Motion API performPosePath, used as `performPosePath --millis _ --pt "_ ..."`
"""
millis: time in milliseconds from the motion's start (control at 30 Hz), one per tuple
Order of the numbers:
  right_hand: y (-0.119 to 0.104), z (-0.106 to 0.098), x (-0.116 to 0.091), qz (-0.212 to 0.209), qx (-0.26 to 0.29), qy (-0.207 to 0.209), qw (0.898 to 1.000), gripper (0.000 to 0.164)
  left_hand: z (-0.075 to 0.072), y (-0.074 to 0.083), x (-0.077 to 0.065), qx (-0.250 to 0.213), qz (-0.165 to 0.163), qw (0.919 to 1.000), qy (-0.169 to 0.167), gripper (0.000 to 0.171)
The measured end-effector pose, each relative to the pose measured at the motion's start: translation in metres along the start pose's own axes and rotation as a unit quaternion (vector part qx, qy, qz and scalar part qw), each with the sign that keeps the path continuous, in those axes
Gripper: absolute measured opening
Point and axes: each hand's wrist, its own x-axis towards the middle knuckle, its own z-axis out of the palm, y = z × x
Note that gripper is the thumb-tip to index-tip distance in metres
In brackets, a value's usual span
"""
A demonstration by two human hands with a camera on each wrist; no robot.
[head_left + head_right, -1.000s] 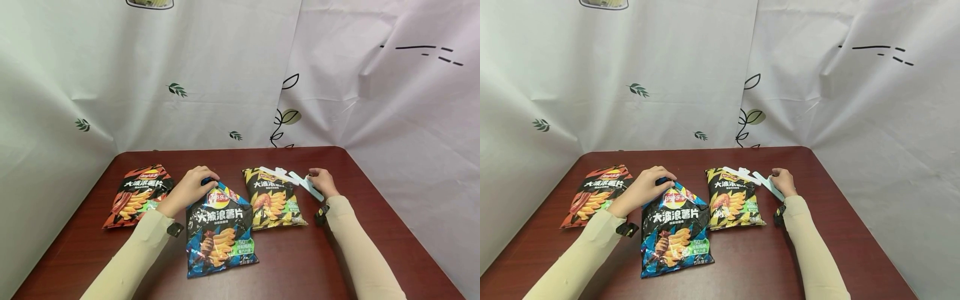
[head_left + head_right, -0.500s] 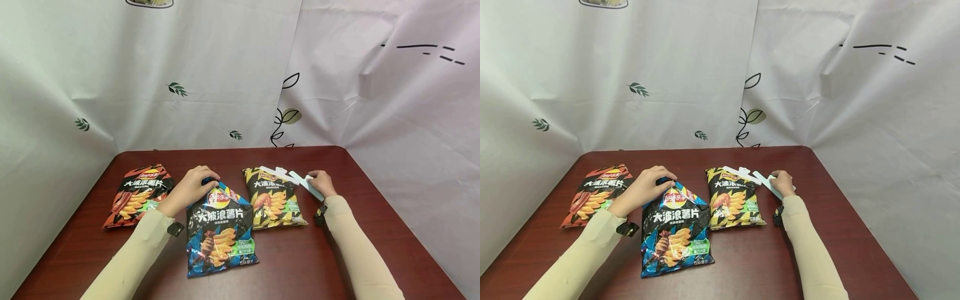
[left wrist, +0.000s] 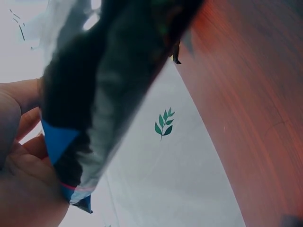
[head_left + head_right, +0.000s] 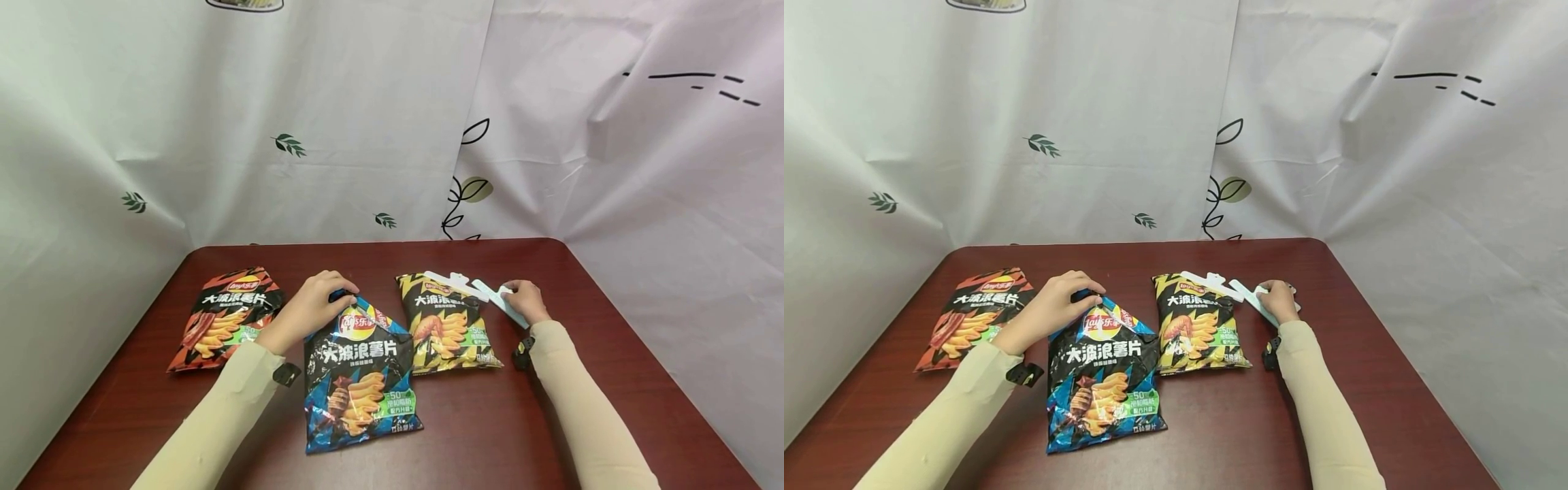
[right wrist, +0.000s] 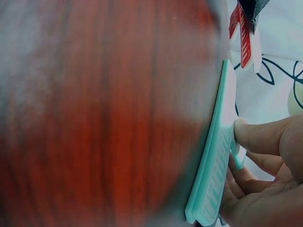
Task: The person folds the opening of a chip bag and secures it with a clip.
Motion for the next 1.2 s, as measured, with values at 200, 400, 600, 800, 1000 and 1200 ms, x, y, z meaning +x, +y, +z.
performPosePath --millis 200,400,600,800,1000,1200 --pt "-0.002 -0.001 -0.003 -0.004 0.011 -0.002 1.0 0.039 -0.001 0.0 0.001 0.012 0.005 0.9999 0.002 0.017" --pt "-0.003 -0.004 -0.004 -0.007 0.012 -0.006 1.0 0.04 0.0 0.001 0.001 0.023 -0.004 0.9997 0.004 0.017" --pt "-0.001 -0.006 -0.003 -0.003 0.017 -0.011 1.0 0.039 0.0 0.001 0.0 0.024 -0.009 0.9997 0.002 0.017" --pt "0.001 -0.007 -0.002 -0.004 0.031 -0.015 0.999 0.036 0.0 0.001 -0.001 0.011 -0.012 0.9998 -0.011 0.017" --pt "0.002 -0.01 -0.004 -0.009 0.046 -0.028 0.999 0.038 -0.001 0.001 0.0 0.005 -0.012 0.9997 -0.018 0.017" --pt "0.002 -0.016 -0.006 -0.009 0.052 -0.046 0.998 0.042 0.0 0.0 0.0 0.003 -0.005 0.9998 -0.017 0.017"
